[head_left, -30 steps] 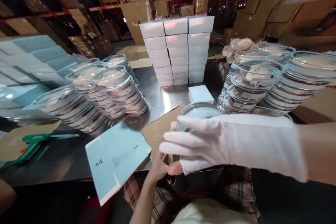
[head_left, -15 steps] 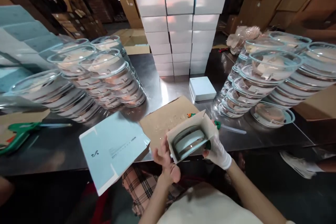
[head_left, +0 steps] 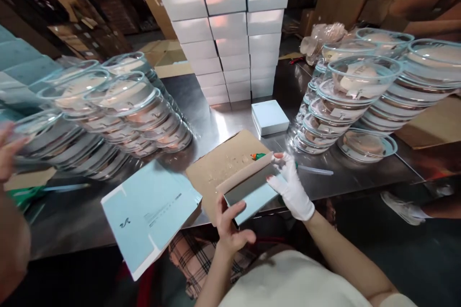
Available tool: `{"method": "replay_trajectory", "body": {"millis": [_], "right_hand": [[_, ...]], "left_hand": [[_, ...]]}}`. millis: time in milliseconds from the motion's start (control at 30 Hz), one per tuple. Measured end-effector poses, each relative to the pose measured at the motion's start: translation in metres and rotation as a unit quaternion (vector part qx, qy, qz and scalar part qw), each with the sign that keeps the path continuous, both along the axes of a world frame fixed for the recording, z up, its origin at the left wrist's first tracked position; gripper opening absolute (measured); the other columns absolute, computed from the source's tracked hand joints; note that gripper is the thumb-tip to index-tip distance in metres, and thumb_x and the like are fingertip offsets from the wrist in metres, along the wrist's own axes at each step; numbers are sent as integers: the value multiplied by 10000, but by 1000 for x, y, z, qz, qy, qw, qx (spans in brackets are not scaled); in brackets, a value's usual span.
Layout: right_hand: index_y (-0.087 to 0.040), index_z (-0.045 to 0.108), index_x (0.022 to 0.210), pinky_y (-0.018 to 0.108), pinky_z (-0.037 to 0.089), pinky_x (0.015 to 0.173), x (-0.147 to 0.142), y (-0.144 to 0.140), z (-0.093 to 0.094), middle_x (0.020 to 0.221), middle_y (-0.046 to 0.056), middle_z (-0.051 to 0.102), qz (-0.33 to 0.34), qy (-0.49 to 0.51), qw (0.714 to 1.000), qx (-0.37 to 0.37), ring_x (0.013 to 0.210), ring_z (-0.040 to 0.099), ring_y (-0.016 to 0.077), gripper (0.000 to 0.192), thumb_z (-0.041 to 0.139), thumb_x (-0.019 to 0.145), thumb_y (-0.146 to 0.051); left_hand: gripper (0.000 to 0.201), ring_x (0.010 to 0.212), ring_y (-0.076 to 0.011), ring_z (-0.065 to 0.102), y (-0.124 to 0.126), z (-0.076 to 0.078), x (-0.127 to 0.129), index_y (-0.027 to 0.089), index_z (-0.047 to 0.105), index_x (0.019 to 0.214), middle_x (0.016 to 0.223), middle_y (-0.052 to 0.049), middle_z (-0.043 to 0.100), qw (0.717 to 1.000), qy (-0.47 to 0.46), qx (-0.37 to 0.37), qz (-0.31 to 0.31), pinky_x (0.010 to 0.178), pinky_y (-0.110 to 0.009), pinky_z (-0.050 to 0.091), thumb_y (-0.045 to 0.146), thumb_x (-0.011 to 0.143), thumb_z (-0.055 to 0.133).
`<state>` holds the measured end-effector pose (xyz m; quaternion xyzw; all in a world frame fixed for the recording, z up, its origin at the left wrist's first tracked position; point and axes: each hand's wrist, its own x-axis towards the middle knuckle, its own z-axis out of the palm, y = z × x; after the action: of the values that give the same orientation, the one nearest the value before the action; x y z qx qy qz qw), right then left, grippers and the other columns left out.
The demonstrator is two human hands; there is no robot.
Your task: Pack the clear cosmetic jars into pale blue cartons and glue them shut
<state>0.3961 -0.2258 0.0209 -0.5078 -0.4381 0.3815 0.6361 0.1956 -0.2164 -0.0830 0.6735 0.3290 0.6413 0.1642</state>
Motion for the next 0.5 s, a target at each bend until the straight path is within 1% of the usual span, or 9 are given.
{"method": "replay_trajectory", "body": {"millis": [67, 100, 133, 167, 233, 267, 333, 400, 500], "right_hand": [[-275, 536, 1287, 377, 530, 1017, 17, -7, -2, 1316, 85, 665, -13, -81, 996, -34, 1161, 660, 228, 407, 590, 958, -509], [-251, 590, 1217, 383, 525, 1004, 26, -10, -4, 1257, 97, 693, -46, -147, 985, -76, 1135, 669, 243, 376, 504, 995, -542], [-231, 635, 1124, 393, 516, 996, 36, -13, -6, 1189, 110, 715, -82, -226, 960, -142, 1119, 676, 262, 395, 428, 1021, -551], [-216, 663, 1026, 407, 506, 989, 44, -14, -7, 1126, 125, 730, -110, -302, 921, -221, 1110, 684, 285, 425, 395, 1030, -545], [-193, 681, 887, 431, 500, 955, 55, -9, -11, 1047, 157, 748, -120, -399, 834, -362, 1092, 705, 338, 404, 493, 985, -538], [-184, 687, 860, 431, 505, 924, 58, -4, -13, 1033, 172, 756, -104, -414, 808, -406, 1072, 717, 360, 367, 587, 931, -530], [-173, 691, 817, 393, 517, 851, 62, 7, -19, 997, 187, 769, -70, -398, 808, -429, 1028, 735, 372, 306, 748, 791, -473], [-178, 674, 751, 332, 516, 776, 66, 15, -24, 931, 168, 777, -61, -362, 833, -414, 993, 742, 344, 278, 810, 690, -413], [-199, 603, 632, 280, 501, 636, 69, 14, -29, 725, 107, 740, -53, -278, 879, -384, 824, 743, 276, 290, 780, 677, -424]], "left_hand": [[370, 1338, -266, 557, 7, 9, -3, 245, 721, 1138, 1068, -63, 694, 996, 50, 68, -7, 1152, -391, 425, 528, 902, 757], [352, 1310, -248, 576, 11, 14, -3, 245, 705, 1184, 1017, -46, 695, 994, 68, 88, -7, 1167, -382, 408, 484, 929, 744], [349, 1278, -239, 596, 15, 18, -2, 240, 689, 1219, 985, -37, 694, 992, 76, 100, -6, 1176, -383, 397, 460, 951, 725], [351, 1242, -235, 616, 18, 23, 0, 237, 679, 1235, 968, -30, 694, 992, 75, 104, -9, 1177, -386, 393, 453, 961, 712], [333, 1173, -238, 642, 21, 29, 5, 242, 681, 1226, 957, -24, 698, 992, 62, 109, -22, 1144, -394, 417, 434, 956, 717], [315, 1149, -240, 646, 21, 31, 7, 249, 690, 1205, 951, -21, 698, 991, 55, 116, -30, 1116, -392, 436, 414, 941, 736], [283, 1140, -250, 643, 15, 33, 6, 263, 707, 1161, 951, -14, 693, 992, 32, 116, -28, 1093, -401, 447, 386, 912, 761], [265, 1150, -267, 638, 6, 35, -1, 272, 715, 1123, 952, -8, 677, 996, -13, 84, 2, 1136, -440, 417, 409, 901, 757], [277, 1212, -297, 619, -10, 39, -22, 271, 724, 1085, 966, -10, 684, 996, -75, -28, 50, 1193, -489, 358, 458, 881, 752]]}}
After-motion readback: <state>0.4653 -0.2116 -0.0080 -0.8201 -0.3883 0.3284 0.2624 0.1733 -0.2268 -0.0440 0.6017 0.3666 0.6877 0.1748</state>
